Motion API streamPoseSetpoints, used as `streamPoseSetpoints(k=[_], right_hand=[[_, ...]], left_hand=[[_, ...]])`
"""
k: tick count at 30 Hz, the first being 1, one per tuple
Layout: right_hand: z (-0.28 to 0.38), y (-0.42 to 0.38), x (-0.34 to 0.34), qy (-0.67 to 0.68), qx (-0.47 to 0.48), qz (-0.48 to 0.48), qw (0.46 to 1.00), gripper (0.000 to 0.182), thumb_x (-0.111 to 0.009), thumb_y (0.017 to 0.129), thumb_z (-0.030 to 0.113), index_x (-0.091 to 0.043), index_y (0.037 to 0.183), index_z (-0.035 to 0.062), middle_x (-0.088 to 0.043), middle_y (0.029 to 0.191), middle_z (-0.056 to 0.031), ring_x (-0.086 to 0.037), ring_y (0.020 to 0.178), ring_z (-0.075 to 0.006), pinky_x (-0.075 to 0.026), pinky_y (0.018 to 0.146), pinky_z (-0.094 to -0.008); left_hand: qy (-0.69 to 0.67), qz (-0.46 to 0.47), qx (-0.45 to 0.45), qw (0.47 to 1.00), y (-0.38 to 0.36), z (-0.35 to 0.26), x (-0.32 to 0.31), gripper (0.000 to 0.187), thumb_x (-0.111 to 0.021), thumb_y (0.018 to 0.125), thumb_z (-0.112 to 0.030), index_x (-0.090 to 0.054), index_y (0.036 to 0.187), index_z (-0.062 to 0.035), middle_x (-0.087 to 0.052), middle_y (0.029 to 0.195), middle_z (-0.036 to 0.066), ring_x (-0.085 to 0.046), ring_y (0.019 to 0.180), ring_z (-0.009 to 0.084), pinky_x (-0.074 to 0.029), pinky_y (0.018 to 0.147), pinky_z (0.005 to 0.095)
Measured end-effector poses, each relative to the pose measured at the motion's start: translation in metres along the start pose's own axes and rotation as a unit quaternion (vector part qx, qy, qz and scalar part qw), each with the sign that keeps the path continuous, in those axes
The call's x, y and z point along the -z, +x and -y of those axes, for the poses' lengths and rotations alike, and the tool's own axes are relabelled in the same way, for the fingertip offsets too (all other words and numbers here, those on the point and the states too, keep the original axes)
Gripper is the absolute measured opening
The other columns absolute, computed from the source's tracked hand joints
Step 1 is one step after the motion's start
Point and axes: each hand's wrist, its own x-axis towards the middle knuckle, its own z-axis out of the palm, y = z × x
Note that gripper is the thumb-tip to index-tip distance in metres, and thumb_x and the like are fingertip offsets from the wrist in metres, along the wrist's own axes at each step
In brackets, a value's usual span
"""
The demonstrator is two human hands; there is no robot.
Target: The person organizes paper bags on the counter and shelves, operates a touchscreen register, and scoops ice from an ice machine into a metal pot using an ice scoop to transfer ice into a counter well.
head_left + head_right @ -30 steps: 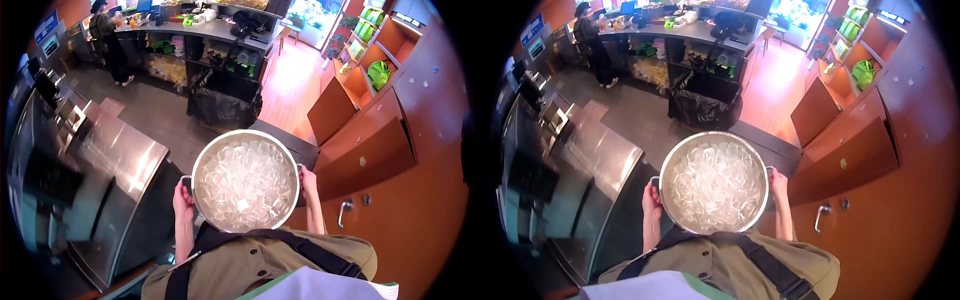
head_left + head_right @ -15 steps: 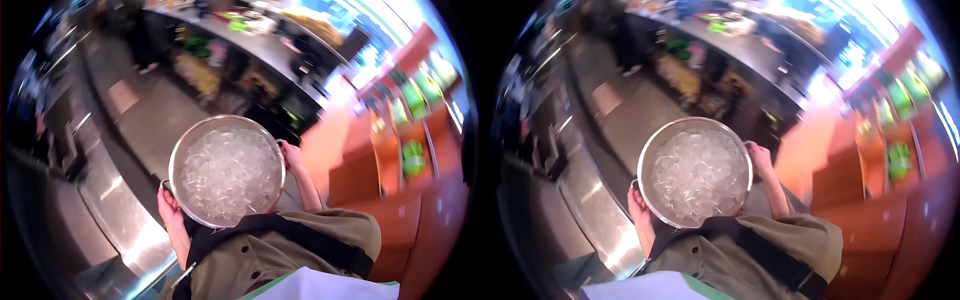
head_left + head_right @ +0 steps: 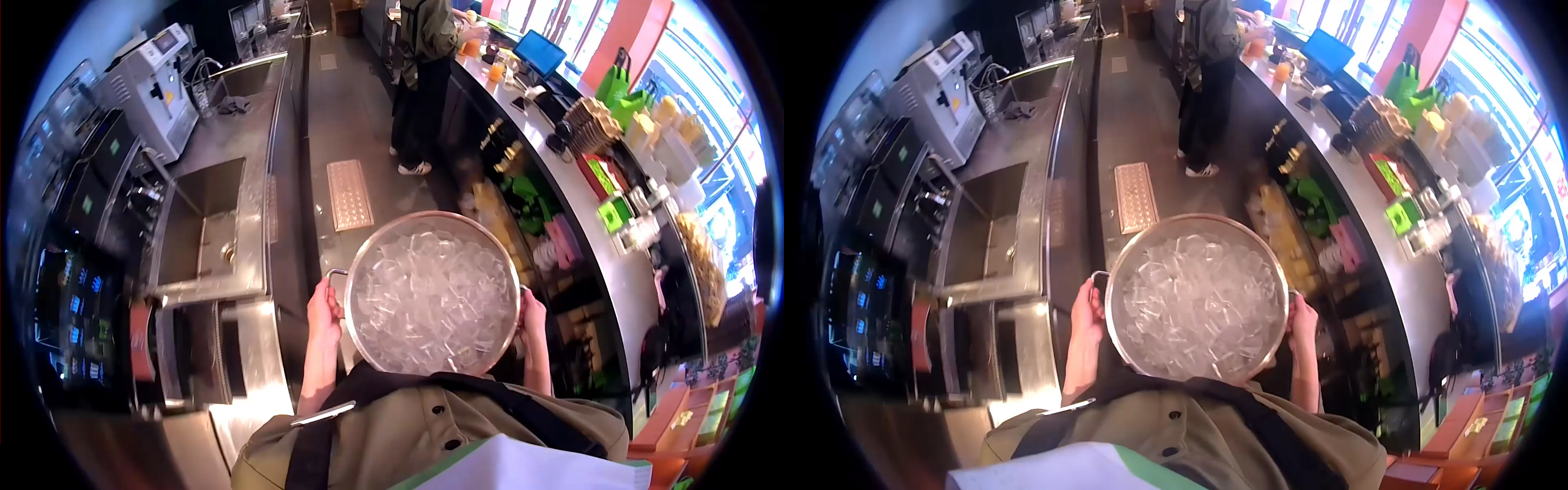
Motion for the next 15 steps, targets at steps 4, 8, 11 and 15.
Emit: streamPoseSetpoints(k=[4, 8, 11, 15], right_hand=[[0.005, 0.011, 0.019, -0.038, 0.053, 0.034, 0.997, 0.031, -0.045, 0.083, 0.028, -0.048, 0.06, 0.007, -0.04, 0.047, 0.0028, -0.033, 0.034, -0.0073, -0.026, 0.032, -0.0205], [0.046, 0.018, 0.047, -0.061, 0.028, 0.085, 0.994, 0.031, -0.044, 0.084, 0.028, -0.047, 0.059, 0.0103, -0.04, 0.046, 0.0045, -0.031, 0.034, -0.0047, -0.021, 0.031, -0.0184], [0.04, 0.022, 0.049, -0.052, 0.026, 0.114, 0.992, 0.031, -0.046, 0.083, 0.03, -0.047, 0.061, 0.0087, -0.04, 0.046, 0.003, -0.032, 0.033, -0.0064, -0.024, 0.03, -0.02], [0.049, -0.045, 0.09, -0.025, 0.033, 0.091, 0.995, 0.033, -0.043, 0.085, 0.029, -0.045, 0.059, 0.0088, -0.039, 0.045, 0.0024, -0.032, 0.033, -0.0076, -0.025, 0.031, -0.0208]], left_hand=[[-0.042, -0.014, -0.027, 0.999, -0.053, 0.014, 0.01, 0.021, -0.056, 0.076, -0.03, -0.048, 0.068, -0.0123, -0.037, 0.047, -0.007, -0.028, 0.035, 0.0047, -0.022, 0.033, 0.0195], [-0.087, -0.069, 0.003, 0.994, -0.096, 0.049, -0.003, 0.021, -0.057, 0.076, -0.029, -0.046, 0.067, -0.013, -0.029, 0.043, -0.008, -0.024, 0.034, 0.0045, -0.019, 0.034, 0.0203], [-0.069, -0.103, -0.06, 0.99, -0.106, 0.047, -0.007, 0.02, -0.056, 0.076, -0.031, -0.048, 0.072, -0.0129, -0.03, 0.046, -0.008, -0.021, 0.035, 0.0049, -0.016, 0.036, 0.0202], [-0.066, -0.048, -0.092, 0.992, -0.175, 0.029, -0.019, 0.016, -0.055, 0.078, -0.028, -0.052, 0.081, -0.0125, -0.042, 0.058, -0.008, -0.034, 0.04, 0.0028, -0.025, 0.034, 0.0179]])
